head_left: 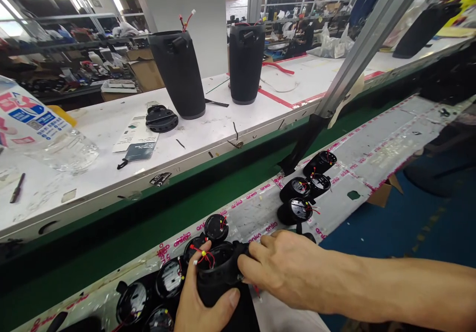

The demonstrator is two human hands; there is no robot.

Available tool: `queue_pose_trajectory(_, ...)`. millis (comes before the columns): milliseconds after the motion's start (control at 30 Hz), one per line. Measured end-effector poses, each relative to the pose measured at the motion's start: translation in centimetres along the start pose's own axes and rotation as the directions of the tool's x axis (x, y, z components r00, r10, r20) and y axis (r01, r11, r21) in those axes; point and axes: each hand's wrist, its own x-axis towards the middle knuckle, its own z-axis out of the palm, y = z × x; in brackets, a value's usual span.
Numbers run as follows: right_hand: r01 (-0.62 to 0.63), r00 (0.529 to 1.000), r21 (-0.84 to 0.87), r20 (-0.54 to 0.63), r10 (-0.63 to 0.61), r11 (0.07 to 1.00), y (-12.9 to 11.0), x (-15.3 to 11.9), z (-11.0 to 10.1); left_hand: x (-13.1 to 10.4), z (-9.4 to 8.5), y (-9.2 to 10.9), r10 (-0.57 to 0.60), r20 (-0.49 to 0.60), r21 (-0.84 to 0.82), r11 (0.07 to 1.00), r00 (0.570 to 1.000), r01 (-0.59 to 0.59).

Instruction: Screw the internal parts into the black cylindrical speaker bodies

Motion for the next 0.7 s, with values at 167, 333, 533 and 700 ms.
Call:
queue_pose_trajectory(167, -0.029, 1.000, -0.101, -0.007, 0.028, 0.994, -0.9, -0.4, -0.4, -0.2, 0.4, 0.1, 0.063, -0.057, 0.061, 0.996, 0.996, -0.059)
queue_pose_trajectory(333, -0.020, 1.000, -0.147, -0.009, 0.019, 0.989, -1.3, -0.7, -0.2, -0.3, 0.7, 0.2, 0.078, -0.055, 0.150, 0.986, 0.995, -0.069)
queue_pose_trajectory(533, 0.023, 1.000, -0.168, -0.008, -0.025, 0.986, -1.2, -0.9, -1.1, -0.4, 1.0, 0.6, 0.071, -0.048, 0.238, 0.970, 0.996, -0.057)
queue_pose_trajectory(700, 0.025, 0.999, -0.188, 0.049, -0.016, 0.982, -1.6, -0.8, -1.4, 0.1, 1.2, -0.2, 0.105, -0.071, 0.282, 0.956, 0.992, -0.081)
